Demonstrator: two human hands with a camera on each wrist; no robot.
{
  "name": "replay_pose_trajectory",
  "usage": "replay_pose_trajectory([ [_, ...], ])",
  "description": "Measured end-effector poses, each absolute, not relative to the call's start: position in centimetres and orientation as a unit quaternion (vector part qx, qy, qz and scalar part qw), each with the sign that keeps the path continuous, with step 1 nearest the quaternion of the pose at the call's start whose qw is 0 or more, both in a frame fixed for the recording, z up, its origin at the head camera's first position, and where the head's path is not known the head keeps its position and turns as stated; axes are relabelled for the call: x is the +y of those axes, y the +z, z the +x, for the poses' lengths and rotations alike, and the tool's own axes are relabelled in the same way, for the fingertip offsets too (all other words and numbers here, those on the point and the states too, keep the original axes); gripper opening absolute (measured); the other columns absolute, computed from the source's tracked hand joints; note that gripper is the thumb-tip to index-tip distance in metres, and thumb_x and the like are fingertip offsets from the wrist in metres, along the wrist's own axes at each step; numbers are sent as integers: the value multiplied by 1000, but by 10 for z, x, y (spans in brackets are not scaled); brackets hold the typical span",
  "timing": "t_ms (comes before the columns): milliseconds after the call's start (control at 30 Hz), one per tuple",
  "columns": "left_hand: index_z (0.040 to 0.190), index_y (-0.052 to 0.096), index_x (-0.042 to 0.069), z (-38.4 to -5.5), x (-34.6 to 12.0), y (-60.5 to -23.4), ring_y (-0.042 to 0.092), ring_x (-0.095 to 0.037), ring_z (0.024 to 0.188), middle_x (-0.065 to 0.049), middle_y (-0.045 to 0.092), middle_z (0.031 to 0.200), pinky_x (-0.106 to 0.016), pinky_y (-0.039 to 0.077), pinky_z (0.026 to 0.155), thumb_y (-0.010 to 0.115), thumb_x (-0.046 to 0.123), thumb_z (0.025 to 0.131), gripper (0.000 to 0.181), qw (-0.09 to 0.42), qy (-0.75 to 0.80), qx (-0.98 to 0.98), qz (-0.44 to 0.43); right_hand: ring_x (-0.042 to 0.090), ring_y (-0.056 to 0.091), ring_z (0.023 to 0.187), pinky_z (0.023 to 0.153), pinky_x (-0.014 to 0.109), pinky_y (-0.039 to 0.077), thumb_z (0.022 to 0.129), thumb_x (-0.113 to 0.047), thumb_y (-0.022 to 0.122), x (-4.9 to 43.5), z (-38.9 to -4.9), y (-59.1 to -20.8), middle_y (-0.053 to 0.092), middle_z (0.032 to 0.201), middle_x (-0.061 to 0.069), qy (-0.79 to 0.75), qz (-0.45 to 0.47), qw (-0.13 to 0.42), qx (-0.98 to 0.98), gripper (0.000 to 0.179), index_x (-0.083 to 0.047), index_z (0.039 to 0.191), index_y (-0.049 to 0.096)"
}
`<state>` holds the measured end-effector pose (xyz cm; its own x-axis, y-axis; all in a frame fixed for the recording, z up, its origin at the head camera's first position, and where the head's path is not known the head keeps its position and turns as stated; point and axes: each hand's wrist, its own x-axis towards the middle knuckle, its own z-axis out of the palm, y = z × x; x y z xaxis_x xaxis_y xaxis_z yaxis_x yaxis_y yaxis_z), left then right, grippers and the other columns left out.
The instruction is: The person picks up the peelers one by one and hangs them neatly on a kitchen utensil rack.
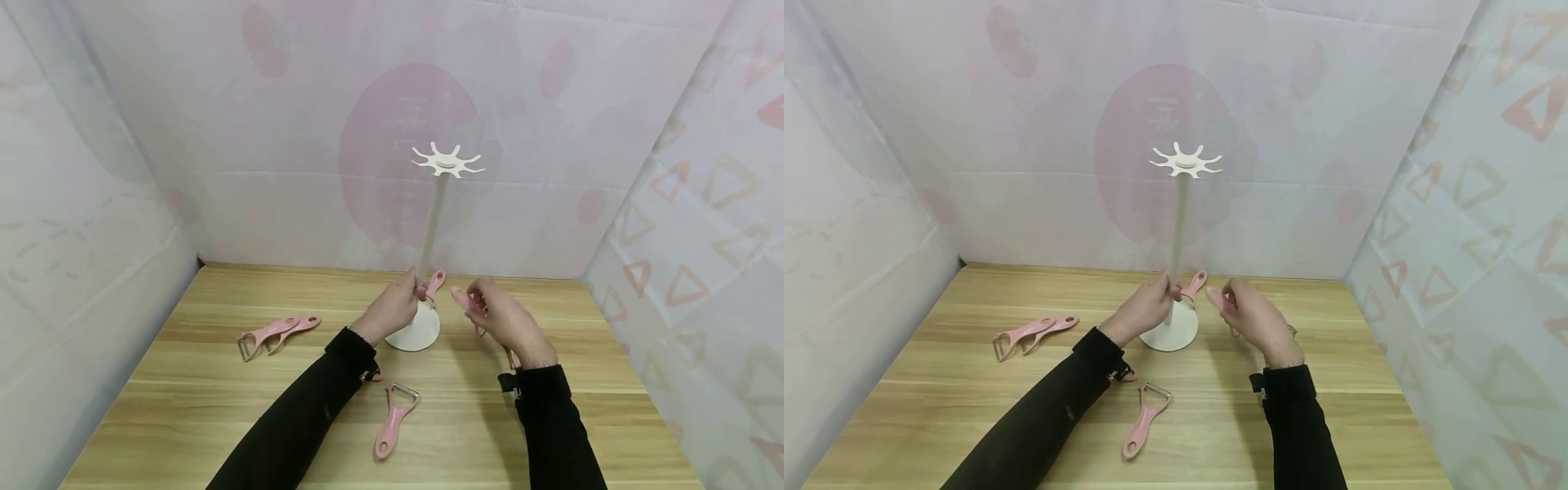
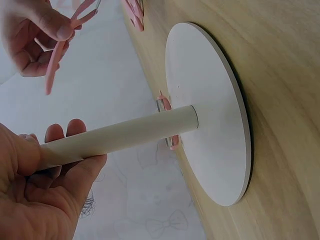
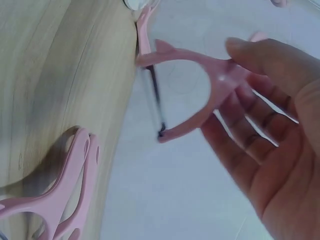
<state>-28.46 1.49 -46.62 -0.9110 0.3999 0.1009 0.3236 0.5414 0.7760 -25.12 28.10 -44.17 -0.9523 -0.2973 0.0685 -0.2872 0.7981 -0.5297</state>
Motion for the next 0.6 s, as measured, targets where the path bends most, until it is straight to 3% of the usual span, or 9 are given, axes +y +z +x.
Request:
replay_pose_trajectory([
  [233, 130, 59, 11, -281, 1, -469, 72, -27, 116, -12, 75, 120, -52, 62, 106, 52, 25, 126, 16, 42, 446, 867, 217, 32, 76, 115, 104, 58, 65, 113, -11, 79, 279, -250, -438, 76, 125, 15, -284, -152, -41, 946, 35, -1, 145, 68],
  [433, 127, 61, 9, -278, -7, -468, 74, -30, 121, -12, 78, 117, -56, 62, 110, 55, 21, 125, 14, 48, 454, 863, 218, 34, 75, 119, 107, 57, 65, 114, -11, 79, 279, -248, -436, 73, 132, 17, -295, -142, -55, 943, 40, 0, 149, 64],
  [600, 126, 60, 10, -277, -11, -467, 76, -33, 122, -21, 80, 123, -57, 62, 110, 54, 17, 125, 10, 55, 453, 861, 224, 35, 74, 120, 110, 57, 64, 113, -10, 79, 278, -245, -433, 71, 134, 19, -303, -151, -78, 938, 41, 2, 149, 63],
])
